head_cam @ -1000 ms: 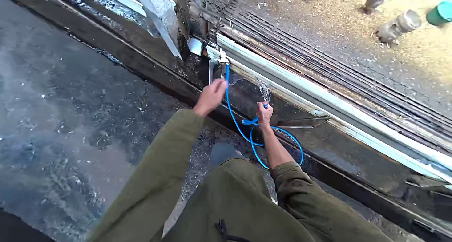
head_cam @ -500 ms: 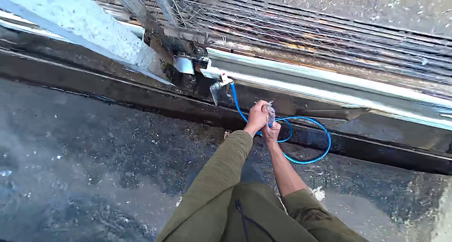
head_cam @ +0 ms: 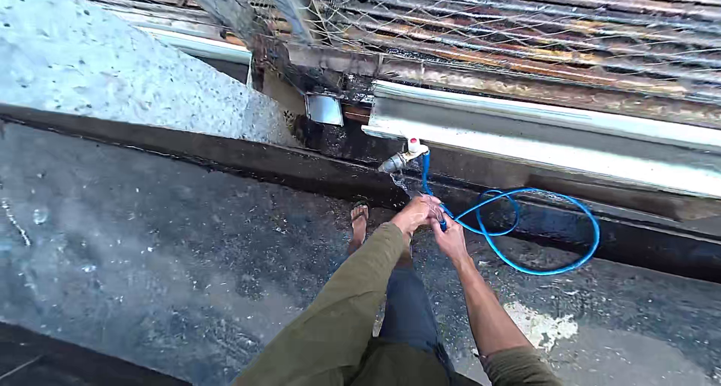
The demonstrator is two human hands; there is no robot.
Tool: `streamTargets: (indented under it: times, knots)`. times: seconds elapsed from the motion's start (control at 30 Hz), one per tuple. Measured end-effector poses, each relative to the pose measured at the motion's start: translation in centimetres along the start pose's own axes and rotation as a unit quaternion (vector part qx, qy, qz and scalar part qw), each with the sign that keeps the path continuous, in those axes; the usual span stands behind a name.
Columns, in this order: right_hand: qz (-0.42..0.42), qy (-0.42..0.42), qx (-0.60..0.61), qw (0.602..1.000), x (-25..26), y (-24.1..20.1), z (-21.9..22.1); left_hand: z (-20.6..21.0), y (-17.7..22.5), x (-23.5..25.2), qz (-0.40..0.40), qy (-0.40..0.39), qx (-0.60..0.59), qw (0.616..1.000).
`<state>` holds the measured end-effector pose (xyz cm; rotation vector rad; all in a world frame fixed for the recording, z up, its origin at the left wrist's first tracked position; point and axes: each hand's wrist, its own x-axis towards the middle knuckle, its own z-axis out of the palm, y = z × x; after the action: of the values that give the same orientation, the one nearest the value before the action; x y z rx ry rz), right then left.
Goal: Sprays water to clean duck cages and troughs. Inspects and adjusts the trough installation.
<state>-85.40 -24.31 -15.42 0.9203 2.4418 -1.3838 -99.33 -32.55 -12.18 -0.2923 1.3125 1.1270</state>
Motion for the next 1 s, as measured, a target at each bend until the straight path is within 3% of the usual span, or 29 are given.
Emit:
streamTargets:
  times: [0.07, 0.13, 0.27, 0.4, 0.57, 0.77, 0.83, 1.0]
  knots:
    - [0.077, -0.062, 0.026, 0.995, 1.1, -0.1, 1.3, -5.1, 0.4, -0.7, -0.070, 0.021, -0.025, 0.997]
    - [0.126, -0.073, 0.090, 0.985, 2.0, 0.4, 3.2, -10.7, 0.9, -0.9, -0.092, 0.116, -0.083, 0.985]
    - [0.114, -0.019, 0.209, 0.971, 3.1, 1.2, 6.7, -21.5, 2.8, 3.9, 0.022, 0.318, -0.237, 0.918]
    - [0.047, 0.045, 0.211, 0.975, 2.9, 2.3, 9.0, -27.5, 6.4, 9.4, 0.101, 0.265, -0.335, 0.899]
    - [0.022, 0.143, 0.188, 0.971, 1.3, 2.9, 9.8, -29.2, 9.3, 14.0, 0.139, 0.224, -0.473, 0.841]
    - [0.037, 0.169, 0.175, 0.969, -2.3, 4.6, 9.1, -28.8, 9.4, 16.3, 0.177, 0.245, -0.536, 0.788]
    - [0.075, 0.147, 0.154, 0.974, -2.6, 5.1, 8.4, -28.7, 9.1, 16.7, 0.202, 0.240, -0.537, 0.783]
    - [0.192, 0.096, 0.068, 0.974, -2.3, 7.0, 5.2, -29.3, 7.5, 17.0, 0.263, 0.179, -0.482, 0.816]
